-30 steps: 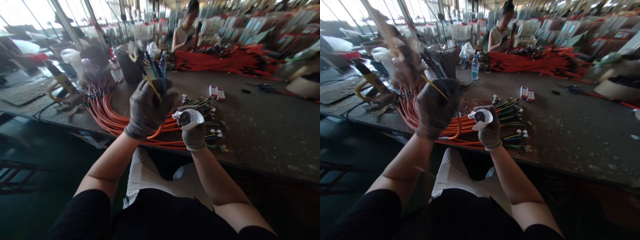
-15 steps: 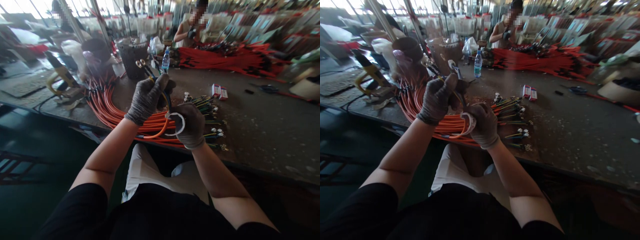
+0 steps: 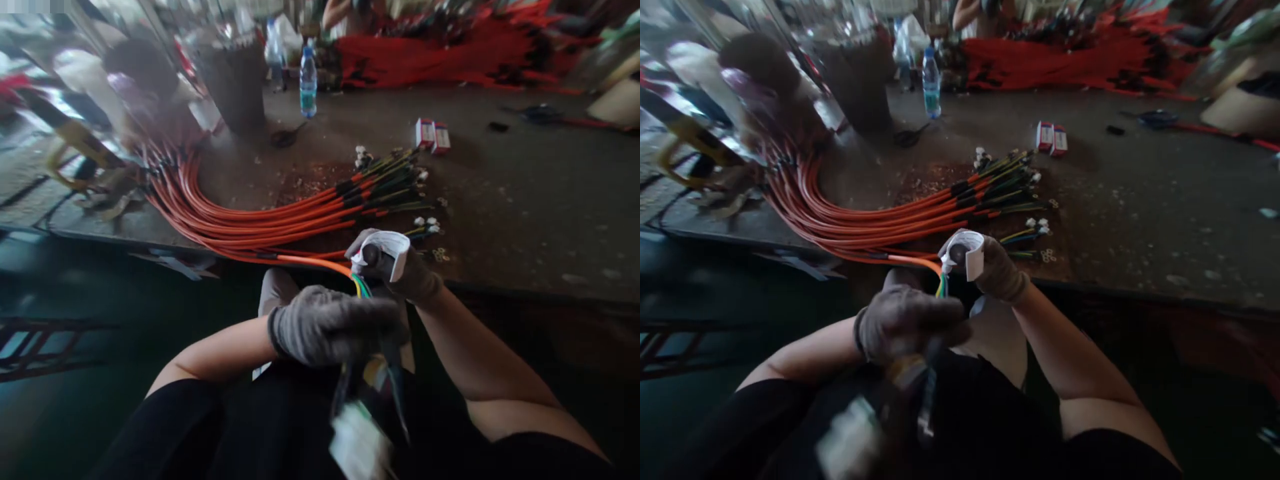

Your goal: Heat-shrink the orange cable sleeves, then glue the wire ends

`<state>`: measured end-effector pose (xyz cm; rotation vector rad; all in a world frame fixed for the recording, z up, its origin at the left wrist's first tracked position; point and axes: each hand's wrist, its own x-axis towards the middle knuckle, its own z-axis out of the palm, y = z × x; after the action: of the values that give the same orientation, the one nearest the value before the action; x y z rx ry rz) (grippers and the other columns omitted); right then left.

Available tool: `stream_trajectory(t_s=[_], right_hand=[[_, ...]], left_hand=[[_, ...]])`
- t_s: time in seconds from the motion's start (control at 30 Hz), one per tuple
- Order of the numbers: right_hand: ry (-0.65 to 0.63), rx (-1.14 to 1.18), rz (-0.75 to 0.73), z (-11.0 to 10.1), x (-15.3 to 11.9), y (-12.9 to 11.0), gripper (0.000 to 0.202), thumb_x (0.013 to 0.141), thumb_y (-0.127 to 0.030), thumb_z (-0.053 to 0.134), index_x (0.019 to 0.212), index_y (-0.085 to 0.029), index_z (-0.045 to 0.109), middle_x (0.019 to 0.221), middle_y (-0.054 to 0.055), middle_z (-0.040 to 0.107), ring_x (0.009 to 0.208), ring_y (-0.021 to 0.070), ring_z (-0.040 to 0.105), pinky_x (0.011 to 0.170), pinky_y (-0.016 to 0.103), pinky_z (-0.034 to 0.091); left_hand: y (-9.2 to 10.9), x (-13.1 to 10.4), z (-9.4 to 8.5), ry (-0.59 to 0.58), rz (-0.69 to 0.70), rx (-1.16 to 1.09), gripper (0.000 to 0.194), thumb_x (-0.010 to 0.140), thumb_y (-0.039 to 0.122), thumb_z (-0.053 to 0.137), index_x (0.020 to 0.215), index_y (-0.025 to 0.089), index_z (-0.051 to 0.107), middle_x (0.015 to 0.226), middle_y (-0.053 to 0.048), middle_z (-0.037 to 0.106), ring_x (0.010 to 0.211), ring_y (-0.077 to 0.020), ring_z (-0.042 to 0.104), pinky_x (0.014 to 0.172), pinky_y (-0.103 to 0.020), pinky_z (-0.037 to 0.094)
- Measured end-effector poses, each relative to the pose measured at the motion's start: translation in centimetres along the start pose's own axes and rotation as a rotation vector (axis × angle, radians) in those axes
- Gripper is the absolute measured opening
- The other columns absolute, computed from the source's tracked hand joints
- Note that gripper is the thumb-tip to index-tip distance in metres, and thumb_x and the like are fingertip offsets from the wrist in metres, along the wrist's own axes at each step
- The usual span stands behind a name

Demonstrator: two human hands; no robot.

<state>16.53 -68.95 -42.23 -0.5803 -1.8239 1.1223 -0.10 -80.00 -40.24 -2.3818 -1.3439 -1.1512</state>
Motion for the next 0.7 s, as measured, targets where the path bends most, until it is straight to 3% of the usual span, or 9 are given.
stream_trajectory(t_s=[0.13, 0.23, 0.33, 0.4, 0.5, 0.6, 0.7], right_hand=[[-0.051, -0.035, 0.062, -1.5, -2.4, -0.1, 0.030, 0.088, -0.044, 0.065, 0.072, -0.020, 0.068, 0.070, 0.003, 0.066, 0.059, 0.0134, 0.059, 0.063, 0.029, 0.055], [-0.144, -0.052, 0.073, -1.8, -2.9, -0.2, 0.022, 0.082, -0.039, 0.072, 0.078, -0.018, 0.069, 0.075, 0.004, 0.067, 0.064, 0.0134, 0.060, 0.064, 0.027, 0.054], [-0.207, -0.084, 0.028, -1.9, -2.5, -0.6, 0.026, 0.076, -0.042, 0.077, 0.084, -0.018, 0.070, 0.077, 0.004, 0.067, 0.068, 0.0143, 0.061, 0.064, 0.027, 0.052], [-0.287, -0.115, -0.067, -2.0, -2.0, -1.0, 0.028, 0.080, -0.047, 0.073, 0.082, -0.019, 0.070, 0.076, 0.004, 0.067, 0.070, 0.0145, 0.060, 0.067, 0.027, 0.051], [-0.427, -0.171, -0.162, -2.3, -1.3, -1.2, 0.033, 0.086, -0.052, 0.066, 0.077, -0.020, 0.070, 0.074, 0.004, 0.066, 0.070, 0.0140, 0.058, 0.068, 0.028, 0.049], [-0.359, -0.171, -0.083, -2.7, -1.4, -0.6, 0.034, 0.080, -0.052, 0.073, 0.077, -0.018, 0.070, 0.073, 0.003, 0.065, 0.066, 0.0130, 0.058, 0.064, 0.026, 0.049], [-0.193, -0.077, -0.021, -2.8, -2.6, 0.4, 0.036, 0.074, -0.053, 0.079, 0.078, -0.018, 0.072, 0.075, 0.004, 0.067, 0.067, 0.0141, 0.061, 0.064, 0.027, 0.052]], left_hand=[[1.0, -2.2, 2.9, -0.214, 0.396, -0.318, 0.041, 0.100, 0.041, 0.039, 0.117, 0.018, 0.069, 0.082, -0.005, 0.074, 0.055, -0.0089, 0.062, 0.051, -0.017, 0.054], [0.9, -2.5, 3.3, -0.364, 0.496, -0.345, 0.040, 0.096, 0.033, 0.050, 0.130, 0.015, 0.060, 0.096, -0.009, 0.074, 0.062, -0.0105, 0.064, 0.054, -0.020, 0.055], [1.1, -1.9, 2.9, -0.312, 0.560, -0.307, 0.026, 0.094, 0.021, 0.050, 0.115, 0.018, 0.066, 0.105, -0.008, 0.074, 0.068, -0.0104, 0.067, 0.056, -0.020, 0.054], [1.3, -1.5, 2.7, -0.257, 0.568, -0.316, 0.022, 0.094, 0.019, 0.050, 0.108, 0.018, 0.067, 0.106, -0.007, 0.075, 0.071, -0.0109, 0.068, 0.055, -0.020, 0.053], [1.6, -1.5, 2.8, -0.227, 0.451, -0.362, 0.024, 0.094, 0.029, 0.053, 0.109, 0.015, 0.065, 0.088, -0.005, 0.075, 0.060, -0.0115, 0.066, 0.047, -0.022, 0.050], [1.8, -2.0, 2.9, -0.184, 0.398, -0.395, 0.026, 0.092, 0.032, 0.057, 0.108, 0.012, 0.065, 0.072, -0.003, 0.072, 0.048, -0.0107, 0.058, 0.041, -0.023, 0.043], [1.9, -1.4, 2.7, -0.110, 0.431, -0.435, 0.023, 0.091, 0.028, 0.058, 0.107, 0.014, 0.065, 0.078, -0.004, 0.073, 0.052, -0.0126, 0.061, 0.042, -0.024, 0.043]])
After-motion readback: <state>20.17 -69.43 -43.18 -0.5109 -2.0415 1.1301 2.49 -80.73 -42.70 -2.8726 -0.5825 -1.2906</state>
